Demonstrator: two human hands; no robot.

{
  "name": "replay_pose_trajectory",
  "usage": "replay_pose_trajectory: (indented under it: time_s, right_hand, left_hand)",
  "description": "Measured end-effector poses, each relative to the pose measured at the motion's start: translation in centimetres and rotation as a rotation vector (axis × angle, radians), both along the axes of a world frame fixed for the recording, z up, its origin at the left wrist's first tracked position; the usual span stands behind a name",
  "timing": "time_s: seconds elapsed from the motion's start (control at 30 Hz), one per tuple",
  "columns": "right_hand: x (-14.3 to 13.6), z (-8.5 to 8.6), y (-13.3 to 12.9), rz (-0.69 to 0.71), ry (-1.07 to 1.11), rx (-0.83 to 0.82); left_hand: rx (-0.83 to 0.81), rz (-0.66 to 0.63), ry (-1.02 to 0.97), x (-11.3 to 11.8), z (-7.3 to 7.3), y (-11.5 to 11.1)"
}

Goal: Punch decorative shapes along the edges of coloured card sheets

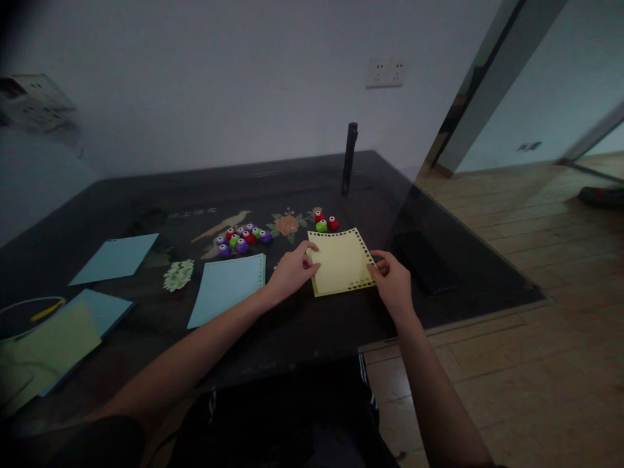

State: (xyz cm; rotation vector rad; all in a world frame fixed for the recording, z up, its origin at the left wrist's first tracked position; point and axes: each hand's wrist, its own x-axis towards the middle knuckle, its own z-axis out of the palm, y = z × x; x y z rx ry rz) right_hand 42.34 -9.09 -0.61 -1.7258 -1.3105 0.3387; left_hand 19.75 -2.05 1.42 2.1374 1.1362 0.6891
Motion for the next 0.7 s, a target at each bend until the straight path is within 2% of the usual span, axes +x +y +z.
replay_pose_trajectory:
  time_s: [0.17, 0.43, 0.7]
  right_hand:
    - [0.0, -0.6, -0.2, -0.003, -0.027, -0.022]
    - [-0.4, -0.7, -0.6, -0.001, -0.096, -0.045]
    - [-0.2, -1.1, -0.2, 0.008, -0.188, -0.101]
  left_hand:
    - [-0.044, 0.029, 0.102, 0.1, -0.6, 0.0]
    - [-0.018, 0.009, 0.164, 0.1, -1.4, 0.4]
    - [0.028, -0.008, 0.239, -0.1, -1.2, 0.4]
